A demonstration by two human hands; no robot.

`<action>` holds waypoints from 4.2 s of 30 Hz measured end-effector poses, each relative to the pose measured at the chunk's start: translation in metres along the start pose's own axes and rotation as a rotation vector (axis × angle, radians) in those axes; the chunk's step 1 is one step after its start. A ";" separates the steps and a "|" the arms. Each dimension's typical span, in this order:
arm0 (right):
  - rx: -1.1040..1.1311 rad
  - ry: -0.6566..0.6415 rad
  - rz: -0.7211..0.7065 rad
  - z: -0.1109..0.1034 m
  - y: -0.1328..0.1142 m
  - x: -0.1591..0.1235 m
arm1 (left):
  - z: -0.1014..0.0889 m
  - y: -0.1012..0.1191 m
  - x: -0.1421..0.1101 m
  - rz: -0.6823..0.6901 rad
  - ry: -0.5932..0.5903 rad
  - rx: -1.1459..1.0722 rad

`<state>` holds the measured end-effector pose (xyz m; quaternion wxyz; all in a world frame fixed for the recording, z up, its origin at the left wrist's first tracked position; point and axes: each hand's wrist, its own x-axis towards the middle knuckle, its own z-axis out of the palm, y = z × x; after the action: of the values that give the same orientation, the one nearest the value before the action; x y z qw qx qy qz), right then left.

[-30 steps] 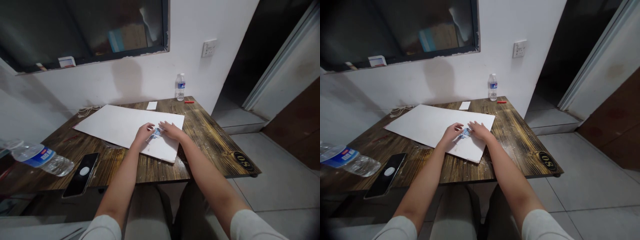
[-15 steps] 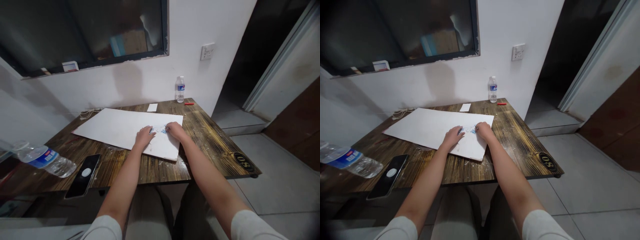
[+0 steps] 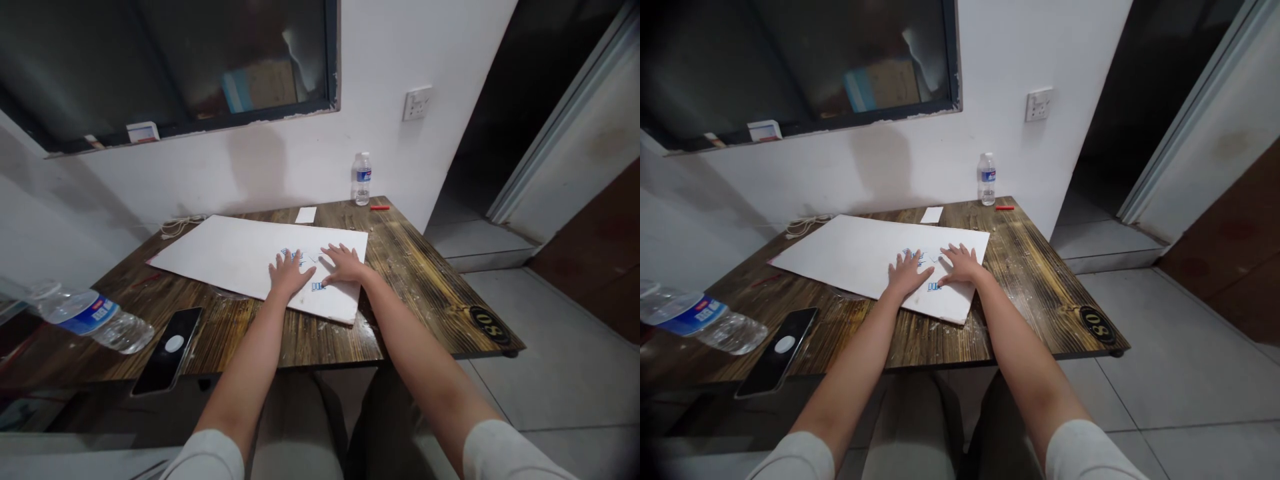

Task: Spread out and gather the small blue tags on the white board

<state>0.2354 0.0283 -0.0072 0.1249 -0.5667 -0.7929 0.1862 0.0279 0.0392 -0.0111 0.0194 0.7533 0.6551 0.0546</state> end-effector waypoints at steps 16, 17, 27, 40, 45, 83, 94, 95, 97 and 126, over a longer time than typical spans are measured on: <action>0.053 0.140 -0.165 0.003 0.007 0.010 | -0.003 0.001 0.006 0.089 0.116 -0.203; 0.078 0.156 -0.168 0.003 0.007 0.011 | -0.004 0.001 0.006 0.088 0.083 -0.189; -0.033 0.194 -0.150 0.010 0.002 0.011 | -0.004 -0.002 0.006 0.154 -0.009 -0.216; 0.101 0.274 -0.037 0.008 0.010 0.015 | -0.003 -0.006 0.010 0.081 0.093 -0.370; 0.045 0.313 0.116 0.003 0.014 0.011 | 0.004 -0.011 0.013 0.027 0.171 -0.492; -0.144 0.276 0.186 0.002 0.004 0.003 | 0.002 -0.002 0.007 0.016 0.131 -0.048; -0.189 0.215 0.115 0.005 0.007 0.003 | -0.001 0.001 0.004 0.052 0.244 -0.082; -0.189 0.224 0.129 0.005 0.007 0.003 | -0.001 0.001 0.004 0.050 0.243 -0.074; -0.190 0.242 0.152 0.006 0.007 0.003 | -0.001 0.002 0.003 0.050 0.236 -0.049; -0.185 0.235 0.238 0.006 0.008 0.005 | -0.005 0.004 -0.004 -0.180 0.170 0.004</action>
<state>0.2380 0.0339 -0.0158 0.1412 -0.6832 -0.7141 0.0584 0.0305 0.0348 -0.0061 -0.0328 0.6841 0.7195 0.1150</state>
